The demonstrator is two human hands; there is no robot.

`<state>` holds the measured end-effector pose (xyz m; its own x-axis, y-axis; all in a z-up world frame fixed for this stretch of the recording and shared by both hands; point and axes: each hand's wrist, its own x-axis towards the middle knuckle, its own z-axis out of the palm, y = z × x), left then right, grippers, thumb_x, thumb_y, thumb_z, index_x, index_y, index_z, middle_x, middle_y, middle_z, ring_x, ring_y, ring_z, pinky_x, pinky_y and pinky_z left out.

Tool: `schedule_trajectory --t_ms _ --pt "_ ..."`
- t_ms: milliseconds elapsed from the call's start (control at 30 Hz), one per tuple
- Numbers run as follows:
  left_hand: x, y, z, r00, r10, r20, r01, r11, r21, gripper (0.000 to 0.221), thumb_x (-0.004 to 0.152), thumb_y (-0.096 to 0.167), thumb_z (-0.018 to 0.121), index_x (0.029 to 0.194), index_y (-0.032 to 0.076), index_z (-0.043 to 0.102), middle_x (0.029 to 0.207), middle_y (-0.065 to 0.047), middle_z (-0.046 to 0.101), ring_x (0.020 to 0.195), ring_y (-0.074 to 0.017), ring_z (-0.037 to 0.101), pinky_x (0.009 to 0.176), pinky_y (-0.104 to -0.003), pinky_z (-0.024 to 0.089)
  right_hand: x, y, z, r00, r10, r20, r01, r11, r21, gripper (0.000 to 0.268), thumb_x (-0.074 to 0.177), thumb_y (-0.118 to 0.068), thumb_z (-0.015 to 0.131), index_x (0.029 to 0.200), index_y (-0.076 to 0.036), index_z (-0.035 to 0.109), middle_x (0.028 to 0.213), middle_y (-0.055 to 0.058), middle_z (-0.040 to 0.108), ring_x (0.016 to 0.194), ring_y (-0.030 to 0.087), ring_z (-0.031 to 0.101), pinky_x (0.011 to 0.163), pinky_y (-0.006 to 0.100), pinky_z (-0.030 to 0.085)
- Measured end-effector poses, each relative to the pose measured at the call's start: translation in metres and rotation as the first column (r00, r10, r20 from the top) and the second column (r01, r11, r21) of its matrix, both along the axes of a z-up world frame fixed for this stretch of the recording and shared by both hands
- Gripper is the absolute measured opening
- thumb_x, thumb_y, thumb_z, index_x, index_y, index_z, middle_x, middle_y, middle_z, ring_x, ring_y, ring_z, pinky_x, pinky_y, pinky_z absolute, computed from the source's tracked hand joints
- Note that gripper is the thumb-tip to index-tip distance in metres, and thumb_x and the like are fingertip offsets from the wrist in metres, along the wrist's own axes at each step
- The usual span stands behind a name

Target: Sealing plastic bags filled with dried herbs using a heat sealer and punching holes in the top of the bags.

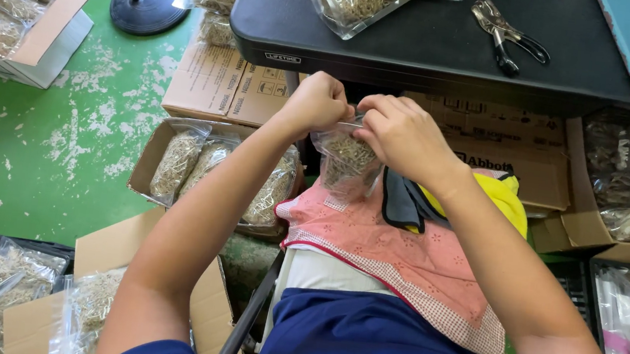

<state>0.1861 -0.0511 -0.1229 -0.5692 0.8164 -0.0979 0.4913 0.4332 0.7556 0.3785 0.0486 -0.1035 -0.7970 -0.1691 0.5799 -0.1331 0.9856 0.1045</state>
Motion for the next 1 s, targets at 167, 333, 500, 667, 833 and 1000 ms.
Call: schedule_trajectory --t_ms 167,333,500,667,833,1000 --pt "0.003 -0.004 0.040 0.966 -0.022 -0.257 0.054 0.991 0.119 0.019 0.082 0.019 0.073 0.066 0.015 0.065 0.069 -0.009 0.071 0.077 -0.0322 0.071 0.067 -0.043 0.055 0.043 -0.007 0.060 0.978 0.122 0.167 -0.073 0.960 -0.269 0.024 0.094 -0.021 0.074 0.083 -0.003 0.063 0.137 0.020 0.057 0.122 0.039 0.059 0.098 0.048 0.050" --pt "0.047 -0.003 0.064 0.950 -0.093 -0.299 0.175 0.950 0.260 0.026 0.081 0.007 0.067 0.060 0.014 0.055 0.061 -0.002 0.067 0.065 -0.0191 0.065 0.059 -0.038 0.047 0.100 0.011 0.071 0.962 0.150 0.229 0.005 0.826 -0.563 0.010 0.094 -0.014 0.073 0.096 -0.009 0.065 0.150 0.019 0.051 0.139 0.033 0.051 0.115 0.043 0.038" --pt "0.086 0.010 0.069 0.896 -0.187 -0.403 0.313 0.910 0.274 0.015 0.081 0.009 0.057 0.068 0.013 0.052 0.063 -0.007 0.065 0.063 -0.0350 0.064 0.060 -0.045 0.045 0.199 0.120 -0.042 0.657 -0.486 0.576 0.729 0.604 -0.322 0.041 0.087 -0.014 0.068 0.128 -0.011 0.066 0.108 0.014 0.074 0.098 0.037 0.069 0.088 0.047 0.049" --pt "0.105 0.036 0.072 0.909 -0.240 -0.340 0.344 0.892 0.291 0.018 0.082 0.008 0.056 0.067 0.012 0.047 0.065 -0.001 0.066 0.062 -0.0232 0.059 0.060 -0.039 0.045 0.238 0.096 -0.074 0.100 -0.270 0.958 0.992 0.106 -0.073 0.074 0.081 -0.002 0.071 0.149 -0.028 0.056 0.131 0.018 0.069 0.097 0.032 0.070 0.085 0.040 0.057" --pt "0.123 0.060 0.059 0.901 -0.286 -0.327 0.384 0.877 0.289 0.018 0.082 0.006 0.054 0.066 0.013 0.049 0.077 -0.002 0.074 0.077 -0.0251 0.071 0.067 -0.040 0.051 0.281 0.086 -0.141 0.194 -0.327 0.925 0.953 -0.162 -0.257 0.037 0.096 -0.023 0.070 0.130 -0.009 0.072 0.066 0.013 0.077 0.055 0.021 0.073 0.074 0.033 0.059" --pt "0.131 0.057 0.069 0.956 -0.267 -0.122 0.292 0.913 0.287 0.019 0.079 0.006 0.048 0.062 0.013 0.043 0.074 0.001 0.078 0.047 -0.0147 0.071 0.058 -0.030 0.056 0.266 0.063 -0.115 0.535 -0.759 -0.371 0.419 0.619 -0.664 0.040 0.093 0.020 0.046 0.120 0.007 0.072 0.100 0.020 0.058 0.089 0.035 0.056 0.078 0.041 0.042"
